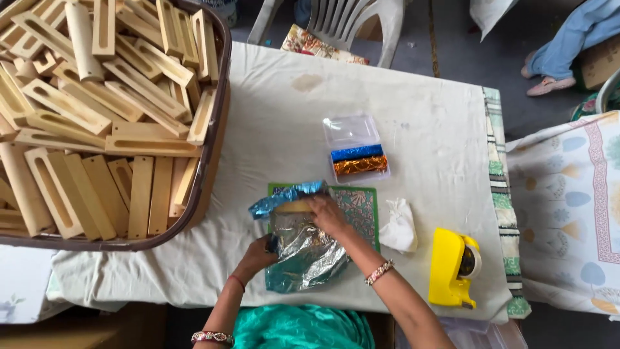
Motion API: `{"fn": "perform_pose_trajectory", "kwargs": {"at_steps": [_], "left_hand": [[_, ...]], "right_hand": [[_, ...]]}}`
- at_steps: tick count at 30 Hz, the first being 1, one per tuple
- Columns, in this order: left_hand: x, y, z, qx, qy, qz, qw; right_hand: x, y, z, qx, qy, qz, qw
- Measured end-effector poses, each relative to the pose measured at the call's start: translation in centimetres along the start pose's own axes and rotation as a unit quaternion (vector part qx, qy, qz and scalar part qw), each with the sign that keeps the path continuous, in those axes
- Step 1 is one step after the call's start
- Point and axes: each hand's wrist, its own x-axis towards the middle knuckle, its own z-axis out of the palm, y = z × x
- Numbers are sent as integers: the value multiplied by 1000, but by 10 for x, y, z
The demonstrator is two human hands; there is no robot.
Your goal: The person takes sheets of colored metallic foil from a cardboard box, wraps them around wooden blocks on the table, and places the wrapped blocks into a plastic container. They then pick up unwrapped wooden blocks, wipe them with a white cloth, and arrange them on the work mat.
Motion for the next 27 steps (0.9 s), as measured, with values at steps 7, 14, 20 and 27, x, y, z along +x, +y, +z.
{"fn": "perform_pose_trajectory", "kwargs": {"at_steps": [7, 14, 20, 27], "left_hand": [[-25, 5, -26, -77, 51, -27, 995], [-45, 106, 27, 252, 261, 204, 909], [-40, 132, 92, 379, 5, 246, 892], [-36, 66, 110, 512, -47, 303, 802]], "right_hand": [[-16, 34, 21, 9, 93, 3, 996], [-35, 34, 22, -45, 111, 29, 992], [-30, 43, 24, -19, 105, 47, 993], [-51, 51, 43, 10, 92, 72, 993]]}}
